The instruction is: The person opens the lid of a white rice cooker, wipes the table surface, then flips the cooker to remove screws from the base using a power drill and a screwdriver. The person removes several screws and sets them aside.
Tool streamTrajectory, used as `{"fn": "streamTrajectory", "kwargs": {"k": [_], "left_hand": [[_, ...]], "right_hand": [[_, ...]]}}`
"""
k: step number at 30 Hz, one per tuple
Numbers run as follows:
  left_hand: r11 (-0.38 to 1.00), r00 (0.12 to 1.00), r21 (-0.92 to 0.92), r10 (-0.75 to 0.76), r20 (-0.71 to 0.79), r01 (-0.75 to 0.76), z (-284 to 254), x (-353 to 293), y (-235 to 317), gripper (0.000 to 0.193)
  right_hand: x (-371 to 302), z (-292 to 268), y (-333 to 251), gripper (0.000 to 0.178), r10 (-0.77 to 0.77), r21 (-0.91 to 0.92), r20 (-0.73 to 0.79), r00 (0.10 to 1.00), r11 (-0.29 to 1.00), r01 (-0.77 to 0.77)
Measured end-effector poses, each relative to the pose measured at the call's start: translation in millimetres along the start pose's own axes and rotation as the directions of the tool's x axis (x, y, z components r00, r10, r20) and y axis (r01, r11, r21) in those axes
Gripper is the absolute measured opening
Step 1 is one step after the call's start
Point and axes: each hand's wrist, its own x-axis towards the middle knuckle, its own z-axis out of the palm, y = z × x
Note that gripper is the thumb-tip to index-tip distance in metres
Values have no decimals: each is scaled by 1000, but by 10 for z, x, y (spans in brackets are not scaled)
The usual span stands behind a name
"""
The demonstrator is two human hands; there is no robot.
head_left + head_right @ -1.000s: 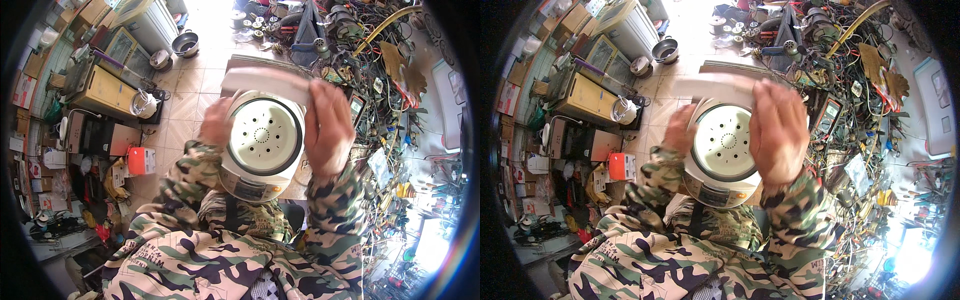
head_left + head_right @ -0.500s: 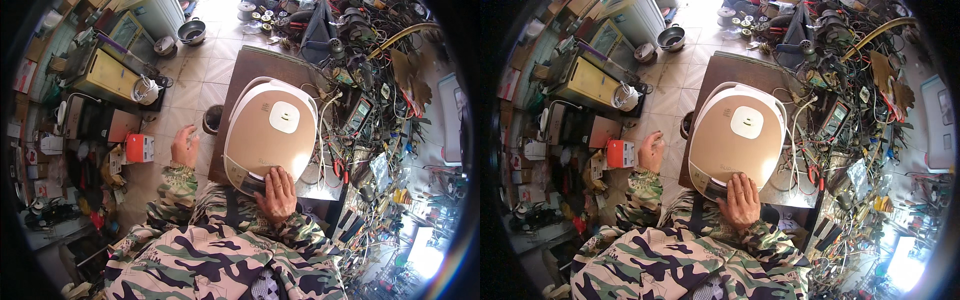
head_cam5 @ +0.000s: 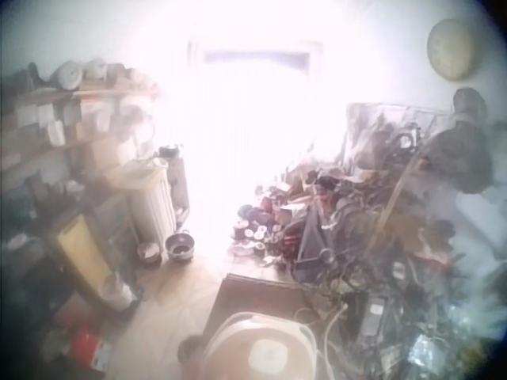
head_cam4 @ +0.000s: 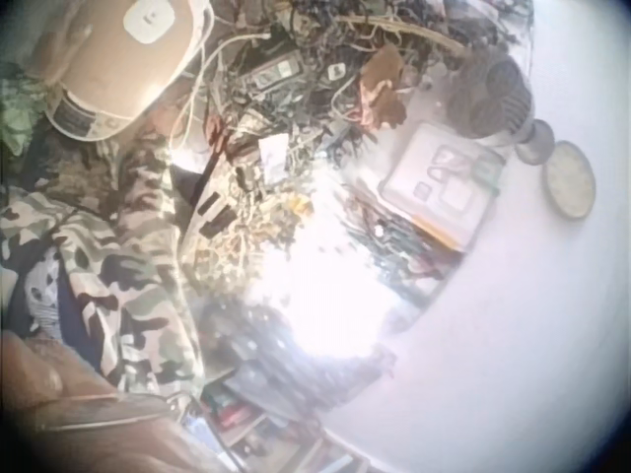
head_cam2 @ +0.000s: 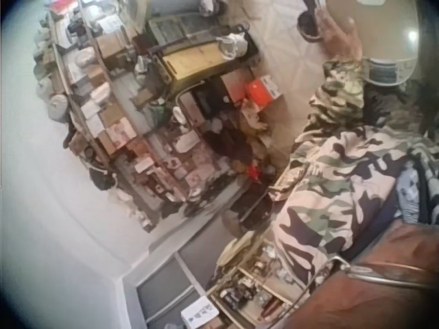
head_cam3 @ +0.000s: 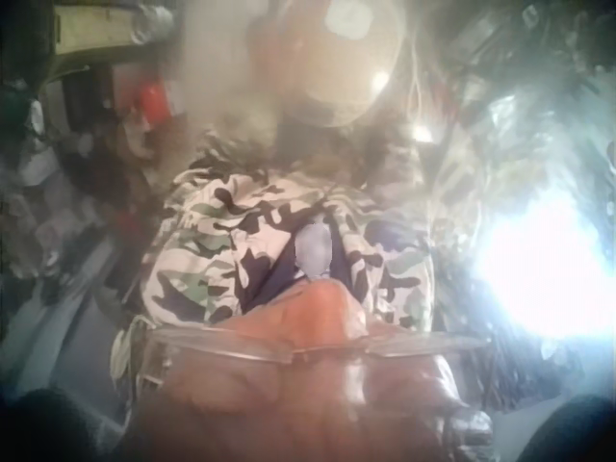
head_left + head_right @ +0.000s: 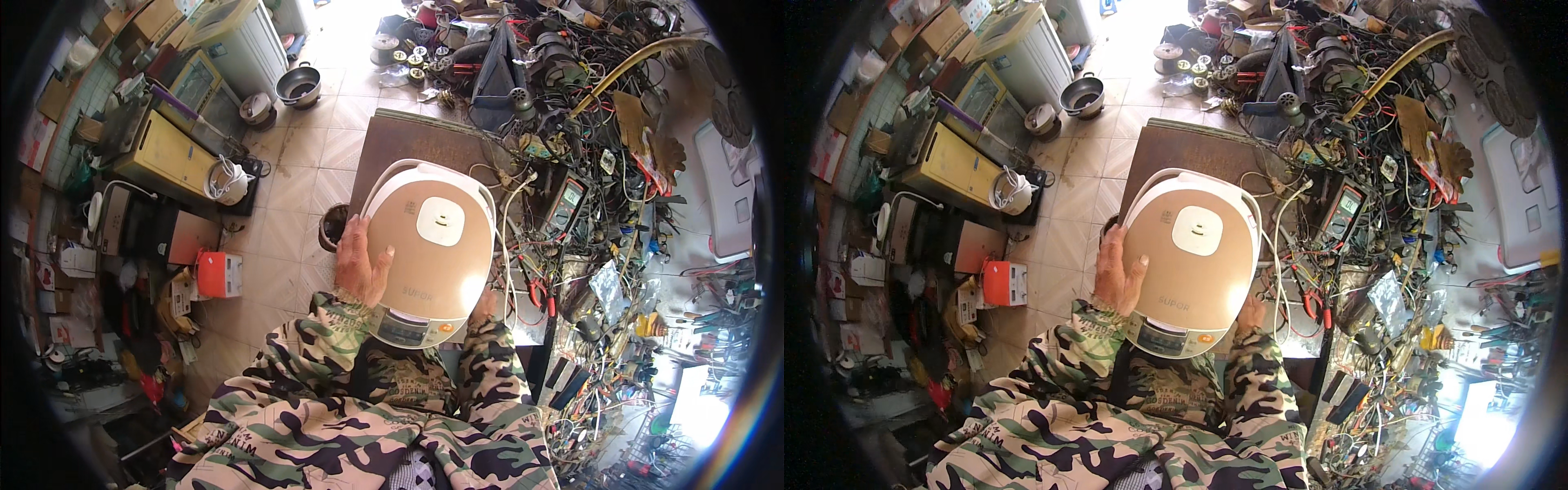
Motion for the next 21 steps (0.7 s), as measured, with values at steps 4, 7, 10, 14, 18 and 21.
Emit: {"fn": "streamTrajectory", "kwargs": {"k": [4,7,10,14,18,21], "left_hand": [[997,998,76,15,-59,-11,126,-10,-47,71],[996,997,84,25,-68,-20,117,-22,-19,69],[995,996,93,29,-86,-21,118,-27,-115,66],[980,991,-157,-131,-37,124,-81,36,-604,61],[792,976,-579,-214,36,194,-195,61,-1091,54],[853,975,-473,-193,106,221,-157,131,-1109,51]], "right_hand": [[-31,400,-173,38,12,156,-36,999,988,-6],[-106,502,-256,39,-53,160,-102,993,985,69],[-211,593,-360,41,-136,143,-161,978,977,160],[-317,696,-505,43,-238,71,-255,937,962,263],[-340,970,-839,47,12,282,-169,986,959,37],[-191,977,-708,64,-15,201,-236,972,978,64]]}}
